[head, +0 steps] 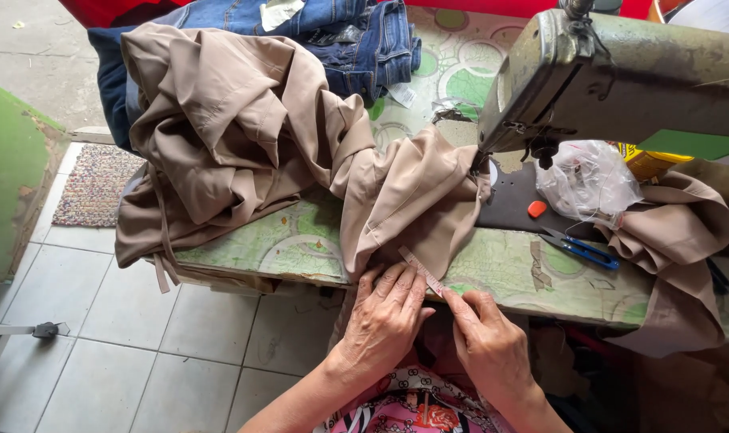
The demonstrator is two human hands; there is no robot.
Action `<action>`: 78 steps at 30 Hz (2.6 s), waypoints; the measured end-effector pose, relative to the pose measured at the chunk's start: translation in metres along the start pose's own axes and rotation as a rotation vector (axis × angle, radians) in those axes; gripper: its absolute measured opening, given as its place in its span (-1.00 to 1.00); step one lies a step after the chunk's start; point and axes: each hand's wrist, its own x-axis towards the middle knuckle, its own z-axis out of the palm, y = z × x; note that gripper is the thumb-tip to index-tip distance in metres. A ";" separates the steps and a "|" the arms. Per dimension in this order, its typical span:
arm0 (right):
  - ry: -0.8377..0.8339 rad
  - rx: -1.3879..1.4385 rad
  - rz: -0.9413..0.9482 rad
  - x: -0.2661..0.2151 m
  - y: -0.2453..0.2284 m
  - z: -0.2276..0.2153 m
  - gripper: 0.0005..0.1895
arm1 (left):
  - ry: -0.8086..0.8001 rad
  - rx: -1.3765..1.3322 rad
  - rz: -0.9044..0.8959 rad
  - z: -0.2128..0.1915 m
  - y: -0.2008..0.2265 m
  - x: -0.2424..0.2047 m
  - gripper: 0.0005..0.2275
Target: Measuring, folding, and sewing the edges of a large piece of tan fabric using an industrial sewing machine.
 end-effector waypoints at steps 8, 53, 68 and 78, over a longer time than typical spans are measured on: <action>0.018 0.038 -0.003 0.004 -0.006 -0.008 -0.54 | -0.061 -0.074 -0.007 -0.011 -0.005 0.004 -0.64; 0.027 -0.066 -0.008 0.068 0.072 -0.035 -0.60 | -0.044 0.051 0.058 -0.001 -0.002 0.003 -0.69; -0.485 -0.074 0.093 0.122 0.147 -0.010 -0.73 | 0.001 0.050 0.090 0.012 0.002 0.004 -0.85; -0.514 -0.185 0.217 0.130 0.158 -0.025 -0.94 | 0.020 0.143 0.045 0.009 0.009 0.011 -0.84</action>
